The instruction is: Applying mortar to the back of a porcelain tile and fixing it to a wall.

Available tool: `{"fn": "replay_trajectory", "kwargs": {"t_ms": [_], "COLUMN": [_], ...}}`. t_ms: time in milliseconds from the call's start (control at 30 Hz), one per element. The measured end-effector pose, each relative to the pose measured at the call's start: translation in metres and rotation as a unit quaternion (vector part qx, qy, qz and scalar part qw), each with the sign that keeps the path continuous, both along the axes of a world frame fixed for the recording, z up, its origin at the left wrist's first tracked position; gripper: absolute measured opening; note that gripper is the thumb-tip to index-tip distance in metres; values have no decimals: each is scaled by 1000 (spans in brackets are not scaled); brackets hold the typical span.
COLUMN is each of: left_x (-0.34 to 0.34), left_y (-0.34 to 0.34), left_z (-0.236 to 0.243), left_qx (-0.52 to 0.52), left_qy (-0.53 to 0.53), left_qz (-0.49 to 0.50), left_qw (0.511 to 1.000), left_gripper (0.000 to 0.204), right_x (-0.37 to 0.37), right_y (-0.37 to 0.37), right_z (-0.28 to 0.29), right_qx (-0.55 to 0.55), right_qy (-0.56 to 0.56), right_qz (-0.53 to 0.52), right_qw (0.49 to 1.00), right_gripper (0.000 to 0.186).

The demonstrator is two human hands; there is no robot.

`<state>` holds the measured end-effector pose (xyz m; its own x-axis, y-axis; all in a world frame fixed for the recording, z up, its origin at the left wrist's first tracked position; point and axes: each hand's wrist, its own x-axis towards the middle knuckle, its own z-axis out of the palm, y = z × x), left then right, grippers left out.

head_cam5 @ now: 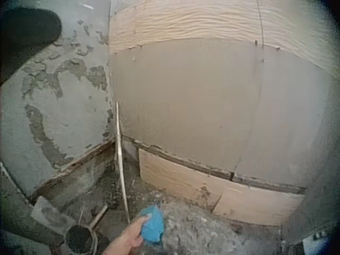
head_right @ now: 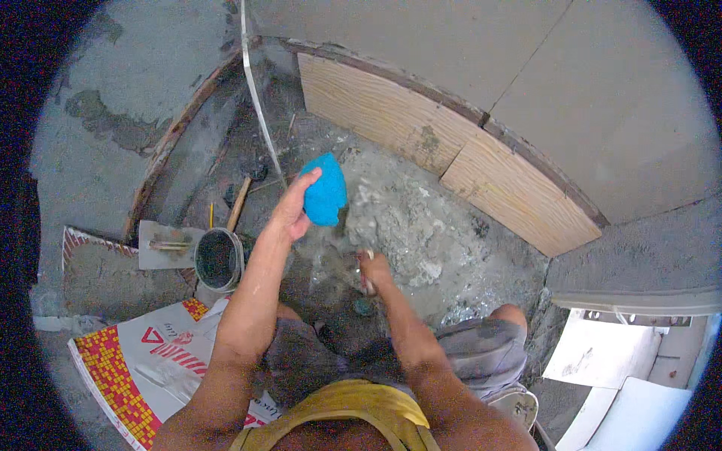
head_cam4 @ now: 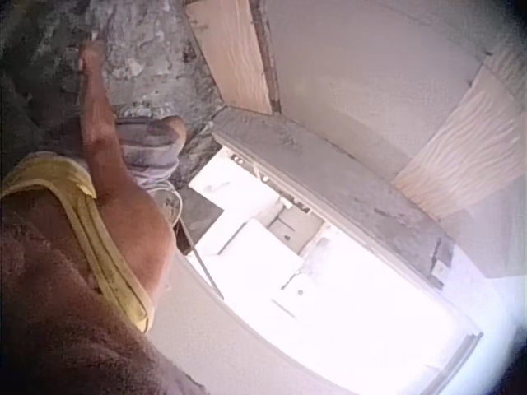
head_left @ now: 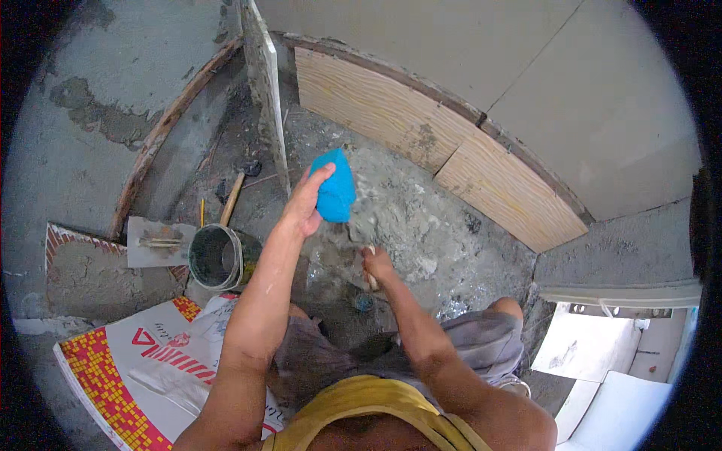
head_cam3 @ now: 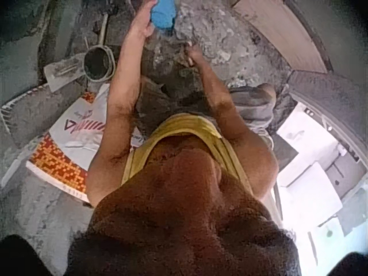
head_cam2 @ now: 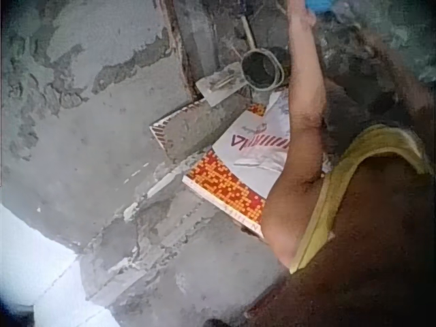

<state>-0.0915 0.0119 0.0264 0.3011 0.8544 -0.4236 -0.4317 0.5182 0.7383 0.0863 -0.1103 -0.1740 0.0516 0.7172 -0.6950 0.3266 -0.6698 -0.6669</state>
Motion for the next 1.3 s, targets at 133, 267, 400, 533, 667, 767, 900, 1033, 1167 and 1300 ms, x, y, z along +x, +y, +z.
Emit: {"fn": "replay_trajectory", "kwargs": {"t_ms": [133, 267, 400, 533, 667, 767, 900, 1033, 1167, 1300], "left_x": [-15, -8, -11, -19, 76, 15, 18, 88, 89, 121], "left_y": [-2, 8, -1, -1, 10, 13, 8, 5, 8, 4], "left_z": [-2, -14, -5, -8, 0, -22, -19, -17, -38, -36], "left_qx": [-17, -14, 0, -12, -14, -12, 8, 15, 20, 28], "left_qy": [5, -19, 8, 17, -87, -29, 23, 1, 45, 53], "left_qz": [27, 6, 19, 18, -71, -24, -2, -53, -70, -91], "left_qw": [999, 1000, 1000, 1000, 994, 999, 1000, 998, 996, 994], "left_gripper": [69, 70, 64, 63, 66, 63, 61, 58, 57, 49], "right_x": [5, 22, -23, -63, 75, 9, -5, 44, 69, 128], "right_y": [-37, -39, -42, 58, 50, -5, -42, -62, -55, -29], "right_z": [45, 46, 98, 24, -116, -81, 44, 35, 86, 136], "right_qx": [-50, -120, -41, -2, 111, 54, -54, -83, -191, 35], "right_qy": [164, 291, 239, 124, -133, -8, 232, 316, 424, 20], "right_qz": [-260, -292, -234, -161, -275, -223, -331, -378, -301, -129], "right_qw": [950, 903, 941, 979, 946, 973, 913, 866, 833, 991], "right_gripper": [33, 41, 41, 44, 33, 33, 40, 39, 41, 36]}}
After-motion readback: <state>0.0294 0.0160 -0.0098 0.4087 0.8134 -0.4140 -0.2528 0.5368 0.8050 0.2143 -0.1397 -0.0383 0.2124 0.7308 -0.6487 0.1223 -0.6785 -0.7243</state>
